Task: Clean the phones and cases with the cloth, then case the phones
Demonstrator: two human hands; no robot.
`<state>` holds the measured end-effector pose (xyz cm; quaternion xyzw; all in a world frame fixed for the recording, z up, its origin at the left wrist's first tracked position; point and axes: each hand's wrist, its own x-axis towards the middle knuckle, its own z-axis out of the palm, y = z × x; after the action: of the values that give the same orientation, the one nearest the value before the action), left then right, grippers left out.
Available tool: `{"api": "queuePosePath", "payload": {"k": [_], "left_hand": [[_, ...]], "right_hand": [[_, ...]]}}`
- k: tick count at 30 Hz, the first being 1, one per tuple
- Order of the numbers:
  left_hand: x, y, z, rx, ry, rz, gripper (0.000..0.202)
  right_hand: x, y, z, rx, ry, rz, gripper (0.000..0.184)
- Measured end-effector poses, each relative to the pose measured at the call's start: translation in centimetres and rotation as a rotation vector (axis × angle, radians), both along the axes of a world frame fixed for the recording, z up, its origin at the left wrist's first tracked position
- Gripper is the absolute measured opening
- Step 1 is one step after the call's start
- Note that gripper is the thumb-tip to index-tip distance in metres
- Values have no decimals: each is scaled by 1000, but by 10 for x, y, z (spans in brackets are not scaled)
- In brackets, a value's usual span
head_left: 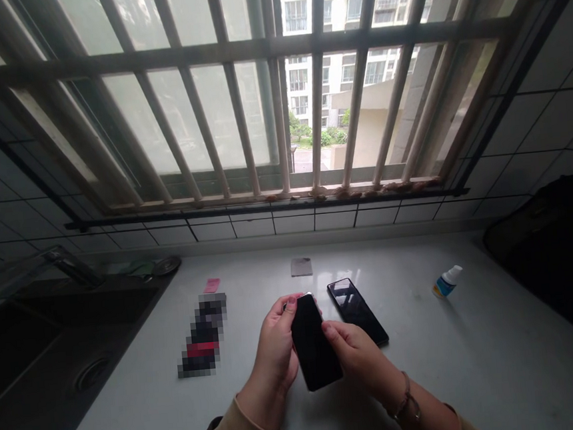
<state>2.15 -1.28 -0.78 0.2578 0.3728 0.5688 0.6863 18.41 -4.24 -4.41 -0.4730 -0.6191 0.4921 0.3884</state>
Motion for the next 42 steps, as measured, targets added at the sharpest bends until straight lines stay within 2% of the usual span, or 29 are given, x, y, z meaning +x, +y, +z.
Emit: {"api": "queuePosePath", "payload": {"k": [5,10,13,22,25,27,29,31,33,35,39,42], "left_hand": [[-7,5,-4,-24,85,2,31],[-17,11,-6,-80,228,-123,43],[-18,12,-6,-82,269,-87,52],[-14,13,-12,12,340,-69,49],[-15,13,-15,74,452,-72,56],[-15,12,-16,104,574,-69,70],[-14,10,-17,134,760,-91,84],[-13,6,-19,160,965,-118,89],[-13,4,-21,154,1095,-128,89],[-14,4,-22,118,1137,-136,90],[-17,8,-23,58,1108,-150,85],[-18,11,-23,50,1098,-104,77]], "right_hand": [[-3,-2,2,-5,-57,34,59],[-5,-6,10,87,-212,73,54],[-5,-6,12,89,-231,77,52],[-6,-6,9,42,-183,72,54],[-5,-4,5,22,-155,35,55],[-5,-2,1,21,-149,-19,56],[-4,-1,-1,18,-151,-64,56],[-5,0,-2,22,-166,-80,54],[-6,0,-1,39,-205,-77,51],[-8,-1,1,65,-255,-69,48],[-11,-4,6,95,-314,-52,46],[-12,-5,9,98,-348,-28,46]]}}
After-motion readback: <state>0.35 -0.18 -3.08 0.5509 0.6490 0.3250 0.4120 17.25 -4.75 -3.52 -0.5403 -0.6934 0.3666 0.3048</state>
